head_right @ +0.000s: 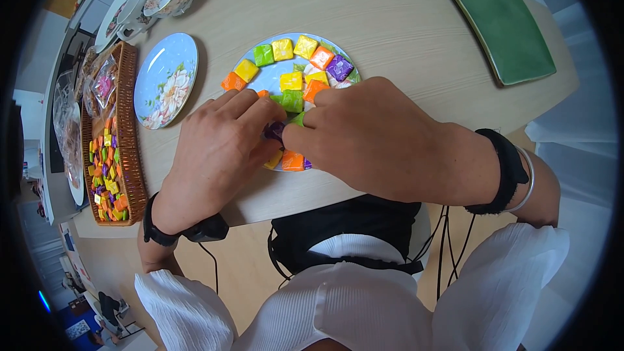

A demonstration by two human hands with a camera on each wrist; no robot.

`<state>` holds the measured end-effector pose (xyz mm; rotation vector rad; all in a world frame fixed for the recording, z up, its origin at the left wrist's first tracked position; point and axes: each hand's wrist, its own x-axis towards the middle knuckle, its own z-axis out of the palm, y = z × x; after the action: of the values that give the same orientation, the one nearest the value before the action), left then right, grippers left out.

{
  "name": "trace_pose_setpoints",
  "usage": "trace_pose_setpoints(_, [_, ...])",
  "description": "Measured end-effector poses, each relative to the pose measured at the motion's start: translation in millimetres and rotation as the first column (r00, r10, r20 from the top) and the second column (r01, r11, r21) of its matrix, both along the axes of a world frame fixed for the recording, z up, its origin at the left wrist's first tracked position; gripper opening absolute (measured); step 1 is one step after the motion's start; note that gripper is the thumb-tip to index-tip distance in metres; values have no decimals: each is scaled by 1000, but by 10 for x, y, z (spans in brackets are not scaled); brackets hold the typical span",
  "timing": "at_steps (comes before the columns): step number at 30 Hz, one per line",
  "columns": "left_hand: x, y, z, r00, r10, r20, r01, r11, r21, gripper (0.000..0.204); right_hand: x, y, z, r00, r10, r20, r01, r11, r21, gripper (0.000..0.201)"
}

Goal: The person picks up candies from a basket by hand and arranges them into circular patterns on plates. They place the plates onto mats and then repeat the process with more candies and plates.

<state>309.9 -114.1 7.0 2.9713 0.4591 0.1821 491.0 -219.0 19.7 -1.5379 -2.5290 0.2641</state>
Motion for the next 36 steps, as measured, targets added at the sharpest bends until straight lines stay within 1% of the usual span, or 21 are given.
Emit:
trace_pose_setpoints(1, [4, -5, 5, 1000, 1, 10, 0, 1000, -3, 16, 2, 4, 2, 1000, -18, 12, 18, 1000, 1, 22])
trace_pose_setpoints(4, [13, -18, 37, 999, 0, 37, 1, 999, -32, 16, 12, 32, 21, 998, -69, 13, 68, 994, 82, 20])
trace_pose_setpoints(6, [5, -10, 60, 999, -1, 49, 5, 997, -83, 16, -13, 40, -1, 985, -107, -136, 121, 987, 103, 18])
trace_pose_setpoints(7, [9, -1, 81, 993, 12, 120, 10, 983, -185, 19, -23, 45, -7, 970, -124, -210, 149, 983, 111, 17])
trace_pose_setpoints(9, [23, 15, 128, 966, 59, 251, 44, 922, -385, 23, -27, 62, 26, 946, -132, -295, 166, 982, 93, 16])
trace_pose_setpoints(12, [64, -5, 153, 934, 116, 336, 82, 849, -522, 25, -1, 66, 121, 912, -181, -369, 207, 978, 31, 15])
trace_pose_setpoints(15, [81, 46, 110, 945, 94, 315, 83, 859, -505, 28, 78, 44, 127, 888, -269, -372, 282, 959, -21, 16])
trace_pose_setpoints(16, [84, 55, 90, 961, 34, 274, 88, 904, -418, 29, 118, 27, 117, 881, -303, -364, 312, 949, -34, 17])
trace_pose_setpoints(18, [89, 67, 51, 982, -75, 173, 115, 965, -235, 32, 189, -1, 69, 909, -316, -273, 344, 937, 62, 19])
trace_pose_setpoints(19, [101, 67, 17, 984, -110, 141, 135, 974, -184, 32, 217, -15, 40, 918, -325, -228, 356, 928, 110, 21])
trace_pose_setpoints(21, [149, 49, -40, 982, -176, 68, 181, 980, -80, 32, 267, -46, -12, 949, -285, -137, 306, 937, 171, 21])
trace_pose_setpoints(22, [169, 39, -32, 982, -180, 50, 182, 983, -33, 30, 280, -58, -23, 959, -267, -90, 280, 939, 198, 21])
trace_pose_setpoints(24, [207, 25, -12, 982, -187, 14, 186, 981, 62, 27, 283, -81, -27, 961, -267, -71, 276, 942, 193, 20])
trace_pose_setpoints(27, [266, 46, -19, 969, -246, 0, 244, 963, 114, 16, 299, -104, -37, 962, -264, -74, 273, 940, 205, 18])
trace_pose_setpoints(30, [329, 69, -24, 974, -226, -33, 228, 968, 102, 15, 327, -127, -37, 962, -258, -85, 270, 938, 216, 18])
trace_pose_setpoints(33, [375, -2, 22, 980, -195, -33, 197, 978, 63, 16, 354, -139, -46, 960, -265, -96, 279, 936, 212, 18])
trace_pose_setpoints(34, [382, -22, 28, 977, -211, -20, 211, 977, 33, 15, 364, -137, -49, 958, -267, -101, 283, 937, 206, 18])
trace_pose_setpoints(36, [383, -66, 37, 970, -243, 9, 243, 970, -24, 14, 377, -138, -74, 968, -225, -109, 245, 939, 241, 15])
